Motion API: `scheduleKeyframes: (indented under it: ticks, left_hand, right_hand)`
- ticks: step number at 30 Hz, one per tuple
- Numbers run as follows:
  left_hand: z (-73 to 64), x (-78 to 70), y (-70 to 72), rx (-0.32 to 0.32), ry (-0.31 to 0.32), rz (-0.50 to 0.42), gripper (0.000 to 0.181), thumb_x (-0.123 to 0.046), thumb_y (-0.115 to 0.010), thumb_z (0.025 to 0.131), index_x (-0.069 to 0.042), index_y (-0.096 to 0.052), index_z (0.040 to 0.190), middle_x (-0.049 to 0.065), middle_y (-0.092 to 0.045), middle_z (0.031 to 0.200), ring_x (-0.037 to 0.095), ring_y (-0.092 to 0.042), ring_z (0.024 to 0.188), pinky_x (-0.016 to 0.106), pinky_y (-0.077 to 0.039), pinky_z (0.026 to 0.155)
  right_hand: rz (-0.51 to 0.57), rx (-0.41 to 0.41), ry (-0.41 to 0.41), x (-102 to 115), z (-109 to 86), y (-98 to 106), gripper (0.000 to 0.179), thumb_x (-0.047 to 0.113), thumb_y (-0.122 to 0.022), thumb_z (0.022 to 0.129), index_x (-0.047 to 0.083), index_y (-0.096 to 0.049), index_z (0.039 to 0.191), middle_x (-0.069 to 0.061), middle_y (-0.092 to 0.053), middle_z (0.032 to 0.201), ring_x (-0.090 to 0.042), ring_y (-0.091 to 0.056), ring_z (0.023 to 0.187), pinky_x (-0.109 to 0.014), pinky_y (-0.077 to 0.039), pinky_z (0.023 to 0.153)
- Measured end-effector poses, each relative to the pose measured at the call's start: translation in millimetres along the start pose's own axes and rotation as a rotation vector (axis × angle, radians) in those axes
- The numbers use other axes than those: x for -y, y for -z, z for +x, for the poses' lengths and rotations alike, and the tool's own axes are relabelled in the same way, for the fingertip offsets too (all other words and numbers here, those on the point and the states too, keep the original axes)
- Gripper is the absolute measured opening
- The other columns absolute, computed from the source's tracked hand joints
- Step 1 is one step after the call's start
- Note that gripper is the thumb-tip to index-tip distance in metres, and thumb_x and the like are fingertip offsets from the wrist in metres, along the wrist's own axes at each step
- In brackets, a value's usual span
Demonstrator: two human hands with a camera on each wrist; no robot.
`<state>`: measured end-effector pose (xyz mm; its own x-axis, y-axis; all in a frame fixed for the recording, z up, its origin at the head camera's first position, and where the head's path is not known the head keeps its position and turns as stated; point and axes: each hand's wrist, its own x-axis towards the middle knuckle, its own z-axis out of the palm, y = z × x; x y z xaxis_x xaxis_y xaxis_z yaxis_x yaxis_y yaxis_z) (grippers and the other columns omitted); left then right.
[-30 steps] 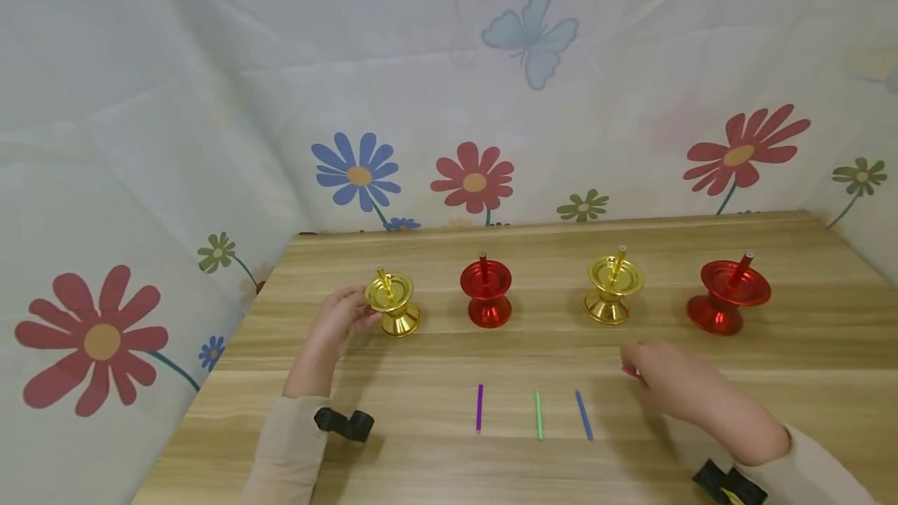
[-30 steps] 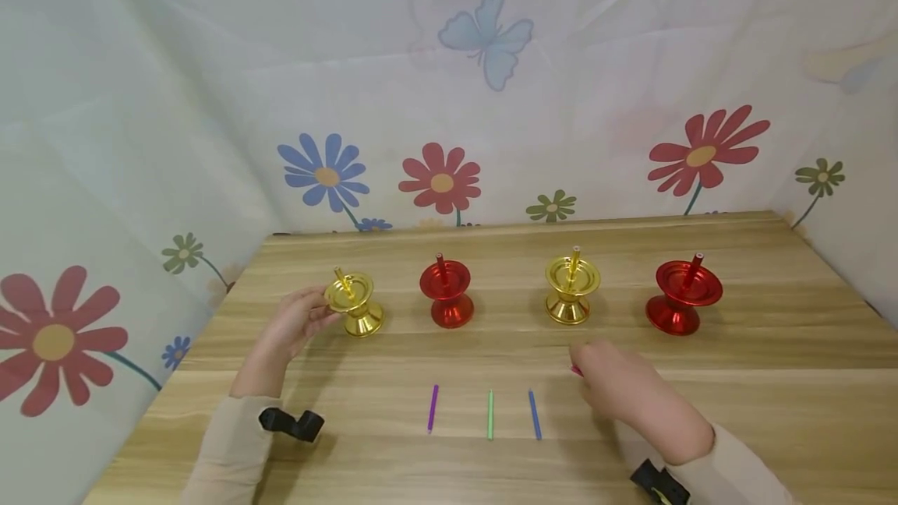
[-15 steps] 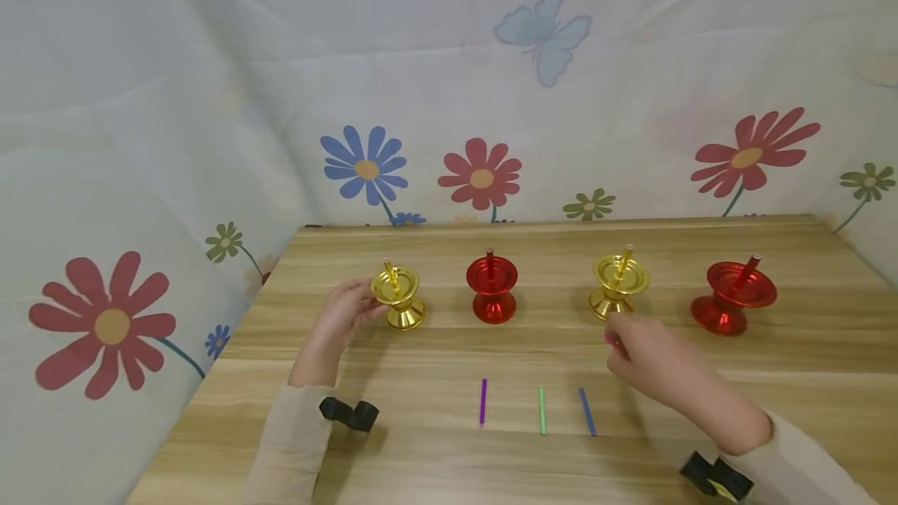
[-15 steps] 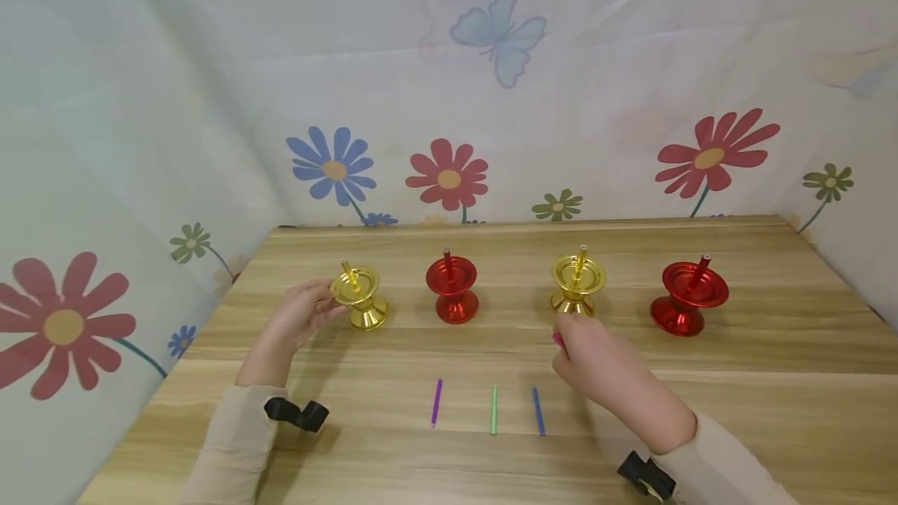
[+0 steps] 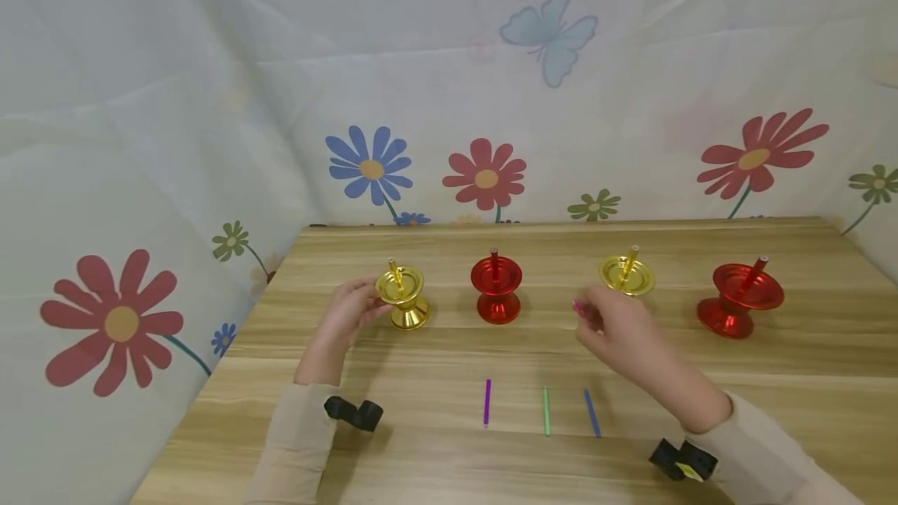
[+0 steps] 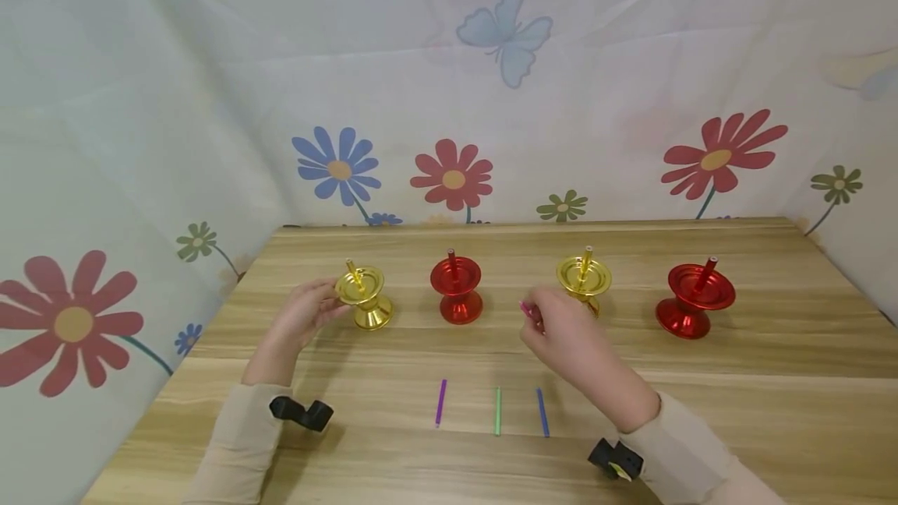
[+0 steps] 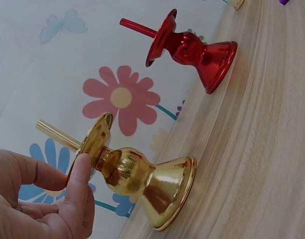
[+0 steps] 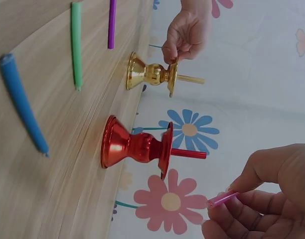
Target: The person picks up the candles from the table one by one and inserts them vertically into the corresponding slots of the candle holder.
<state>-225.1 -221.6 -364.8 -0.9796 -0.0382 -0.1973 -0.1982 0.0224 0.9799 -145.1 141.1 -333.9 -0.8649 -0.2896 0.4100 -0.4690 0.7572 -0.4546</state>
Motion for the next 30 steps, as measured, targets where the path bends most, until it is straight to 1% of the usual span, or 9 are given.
scheduleKeyframes:
  ticks: [6,12,15,17,20,22,25,30]
  left_hand:
    - [1.5,1.9,1.3,0.005,-0.009,0.007,0.040,-0.001,-0.039,0.097,0.016,-0.040,0.133,0.014,-0.054,0.108,0.008,-0.059,0.080,0.015,-0.054,0.072]
    - [1.2,1.3,2.3,-0.002,-0.009,0.021,0.040,-0.003,-0.040,0.097,0.015,-0.042,0.133,0.012,-0.056,0.105,0.007,-0.060,0.079,0.019,-0.055,0.075]
    - [0.3,1.5,2.3,-0.003,-0.004,0.031,0.039,-0.003,-0.040,0.097,0.015,-0.043,0.132,0.011,-0.056,0.103,0.008,-0.059,0.079,0.021,-0.055,0.078]
    - [0.0,1.8,1.0,-0.007,-0.004,0.042,0.039,-0.002,-0.040,0.096,0.015,-0.044,0.131,0.010,-0.057,0.102,0.008,-0.058,0.079,0.020,-0.055,0.077]
    - [-0.8,2.2,0.5,-0.011,-0.013,0.055,0.039,-0.001,-0.039,0.096,0.016,-0.044,0.131,0.013,-0.057,0.104,0.008,-0.058,0.079,0.018,-0.055,0.075]
    - [-1.0,2.2,0.5,-0.012,-0.018,0.059,0.039,0.000,-0.039,0.096,0.016,-0.043,0.131,0.015,-0.057,0.107,0.008,-0.058,0.079,0.018,-0.055,0.075]
    - [-1.1,1.8,0.5,-0.013,-0.019,0.049,0.040,0.000,-0.038,0.096,0.016,-0.042,0.132,0.017,-0.056,0.111,0.008,-0.058,0.079,0.018,-0.055,0.075]
    - [-0.6,1.5,0.1,-0.016,-0.009,0.051,0.040,-0.001,-0.038,0.096,0.015,-0.042,0.133,0.018,-0.053,0.113,0.007,-0.057,0.080,0.018,-0.054,0.075]
  right_hand:
    - [0.057,-0.006,0.008,4.2,10.4,-10.6,0.012,-0.005,-0.062,0.075,0.002,-0.062,0.085,-0.004,-0.059,0.074,-0.012,-0.051,0.067,-0.025,-0.047,0.057]
    - [0.105,0.018,0.015,8.4,19.5,-25.5,0.011,-0.003,-0.060,0.076,0.002,-0.063,0.085,-0.006,-0.060,0.076,-0.012,-0.052,0.068,-0.023,-0.048,0.059]
    - [0.130,0.005,0.041,13.6,23.8,-32.4,0.012,-0.005,-0.061,0.075,0.002,-0.063,0.086,-0.007,-0.061,0.077,-0.013,-0.054,0.068,-0.024,-0.050,0.059]
    - [0.144,-0.012,0.065,17.1,26.8,-36.3,0.013,-0.006,-0.062,0.075,0.001,-0.063,0.086,-0.008,-0.062,0.079,-0.013,-0.055,0.069,-0.025,-0.051,0.060]
    - [0.162,-0.026,0.091,23.5,31.7,-41.7,0.013,-0.006,-0.063,0.076,0.001,-0.063,0.087,-0.008,-0.062,0.079,-0.013,-0.056,0.069,-0.024,-0.051,0.059]
    - [0.169,-0.029,0.101,27.8,35.1,-44.0,0.012,-0.004,-0.063,0.078,0.001,-0.064,0.089,-0.008,-0.063,0.079,-0.013,-0.056,0.070,-0.023,-0.052,0.060]
    - [0.186,-0.017,0.095,33.4,40.9,-46.3,0.013,-0.003,-0.064,0.079,0.000,-0.064,0.092,-0.008,-0.065,0.082,-0.013,-0.056,0.071,-0.023,-0.052,0.061]
    - [0.237,0.008,0.083,38.9,48.2,-51.9,0.015,-0.001,-0.065,0.080,-0.001,-0.063,0.095,-0.008,-0.067,0.085,-0.015,-0.056,0.073,-0.025,-0.052,0.064]
